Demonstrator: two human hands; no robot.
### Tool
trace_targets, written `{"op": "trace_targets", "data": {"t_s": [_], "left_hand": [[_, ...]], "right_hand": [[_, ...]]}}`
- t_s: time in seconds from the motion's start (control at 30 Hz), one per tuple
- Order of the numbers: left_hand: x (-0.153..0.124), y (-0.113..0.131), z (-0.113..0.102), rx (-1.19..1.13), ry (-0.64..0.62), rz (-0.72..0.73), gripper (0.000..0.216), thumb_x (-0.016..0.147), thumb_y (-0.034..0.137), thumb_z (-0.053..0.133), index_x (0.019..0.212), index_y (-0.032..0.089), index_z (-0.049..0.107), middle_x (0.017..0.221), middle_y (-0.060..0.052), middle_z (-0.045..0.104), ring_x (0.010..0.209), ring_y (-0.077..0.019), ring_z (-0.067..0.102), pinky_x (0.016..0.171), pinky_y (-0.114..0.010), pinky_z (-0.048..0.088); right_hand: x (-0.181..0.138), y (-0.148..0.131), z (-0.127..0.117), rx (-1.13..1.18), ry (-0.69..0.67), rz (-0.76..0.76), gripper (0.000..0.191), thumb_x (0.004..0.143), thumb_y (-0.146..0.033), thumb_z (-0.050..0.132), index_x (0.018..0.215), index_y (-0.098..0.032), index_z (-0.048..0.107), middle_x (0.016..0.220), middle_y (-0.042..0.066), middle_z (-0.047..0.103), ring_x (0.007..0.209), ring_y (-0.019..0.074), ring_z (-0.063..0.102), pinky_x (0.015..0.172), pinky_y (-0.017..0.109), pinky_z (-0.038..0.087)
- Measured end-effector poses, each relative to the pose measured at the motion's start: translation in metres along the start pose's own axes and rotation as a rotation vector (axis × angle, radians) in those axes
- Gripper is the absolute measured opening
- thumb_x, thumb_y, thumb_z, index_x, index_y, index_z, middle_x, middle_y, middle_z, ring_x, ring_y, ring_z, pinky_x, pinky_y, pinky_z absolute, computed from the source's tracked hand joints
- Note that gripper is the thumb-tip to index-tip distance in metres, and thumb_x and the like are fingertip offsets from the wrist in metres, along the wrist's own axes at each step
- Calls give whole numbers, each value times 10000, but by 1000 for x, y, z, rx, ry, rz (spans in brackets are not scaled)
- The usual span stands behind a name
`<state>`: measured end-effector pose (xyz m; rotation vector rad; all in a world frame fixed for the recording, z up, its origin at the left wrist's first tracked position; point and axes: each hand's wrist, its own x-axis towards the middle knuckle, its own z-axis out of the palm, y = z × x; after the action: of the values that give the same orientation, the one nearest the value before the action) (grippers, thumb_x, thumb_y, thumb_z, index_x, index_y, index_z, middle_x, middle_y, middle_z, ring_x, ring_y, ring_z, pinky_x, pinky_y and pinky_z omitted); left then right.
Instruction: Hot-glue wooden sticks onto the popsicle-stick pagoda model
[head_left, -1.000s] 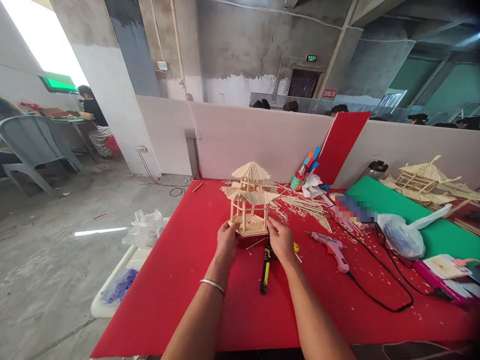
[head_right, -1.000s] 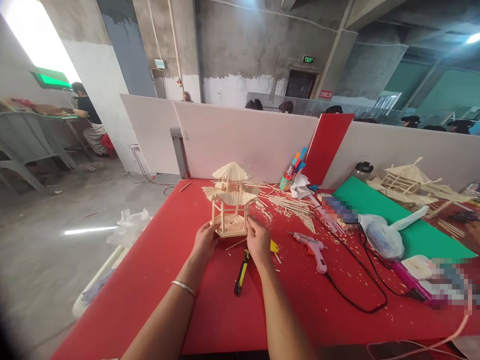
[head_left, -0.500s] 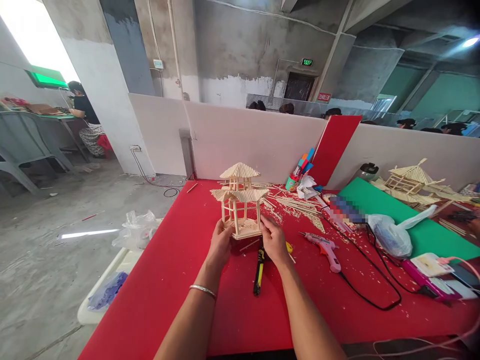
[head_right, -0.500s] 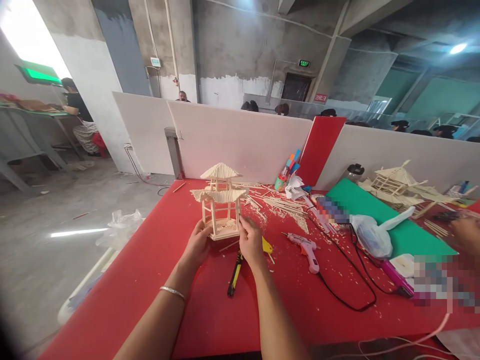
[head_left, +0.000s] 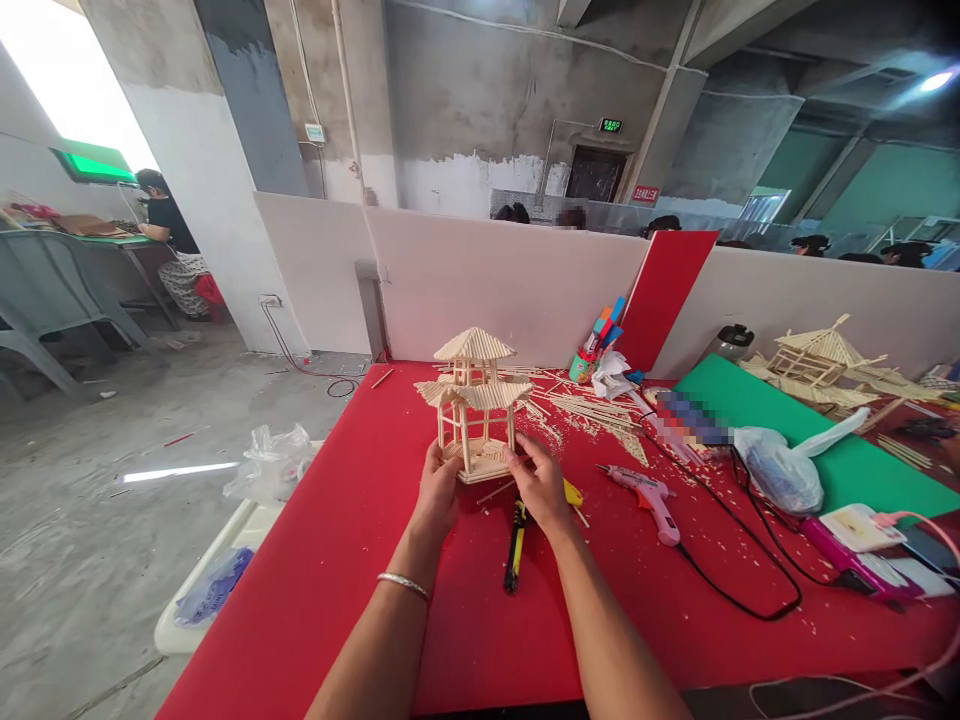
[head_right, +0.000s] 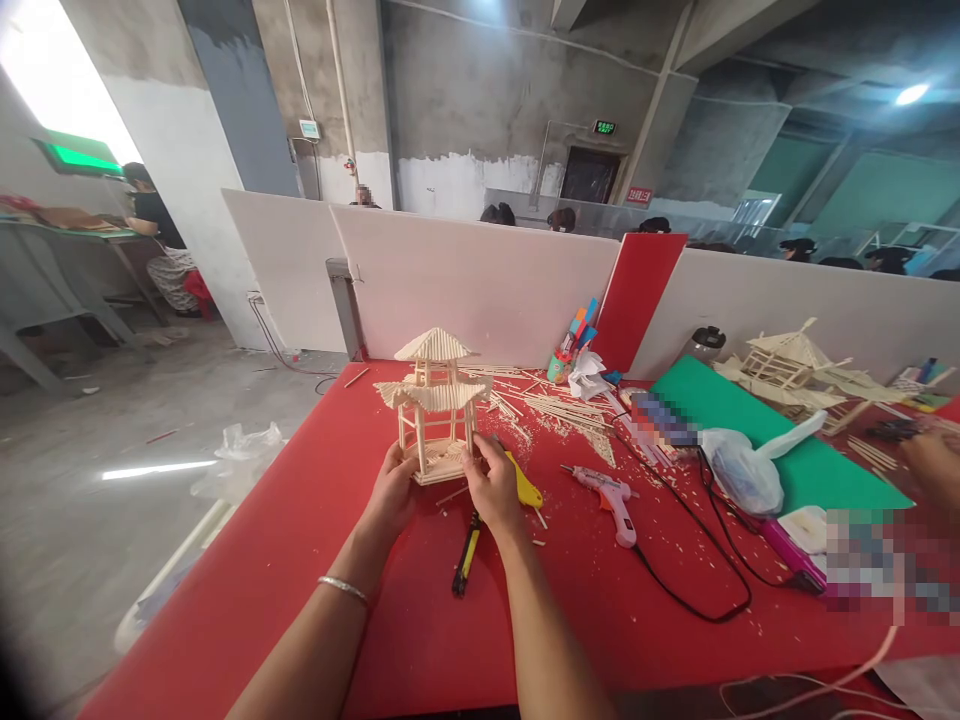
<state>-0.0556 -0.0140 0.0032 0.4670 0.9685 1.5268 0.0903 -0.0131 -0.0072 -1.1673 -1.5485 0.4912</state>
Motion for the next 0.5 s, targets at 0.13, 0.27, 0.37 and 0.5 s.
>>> {"op": "trace_targets", "data": {"t_s": [0.13, 0.27, 0.37, 0.5], "left_hand": [[-4, -1, 0, -56, -50, 30, 627, 530, 82, 660, 1124, 226, 523, 888, -11, 668, 751, -173, 667, 648, -282, 563], [-10, 0, 0, -71, -71, 73, 627, 551, 122, 749, 1133, 235, 545, 885, 0, 668, 738, -154, 662, 643, -255, 552], [-12, 0, 1, -66, -111, 121, 670, 577, 162, 786, 1194, 240, 538, 970, -20, 675, 784, -154, 666, 666, -248, 553], [-15, 0, 4, -79, -92, 149, 951, 575, 162, 815, 1403, 327, 376, 1142, -36, 654, 824, -148, 669, 684, -242, 550]], "right_hand": [[0, -5, 1, -29, 71, 23, 319, 854, -456, 561, 993, -197, 685, 1003, 93, 654, 953, 219, 573, 879, 359, 467], [-1, -5, 3, -1, 133, 126, 423, 808, -541, 600, 1025, -185, 671, 1117, 130, 617, 1066, 266, 537, 911, 400, 449], [-1, -4, 5, 96, 76, 219, 475, 795, -566, 609, 1065, -181, 677, 1073, 115, 670, 992, 260, 600, 852, 371, 483], [-1, -1, 9, 279, 19, 311, 470, 793, -537, 624, 1125, -206, 659, 1099, 75, 701, 996, 239, 643, 873, 345, 498]]}}
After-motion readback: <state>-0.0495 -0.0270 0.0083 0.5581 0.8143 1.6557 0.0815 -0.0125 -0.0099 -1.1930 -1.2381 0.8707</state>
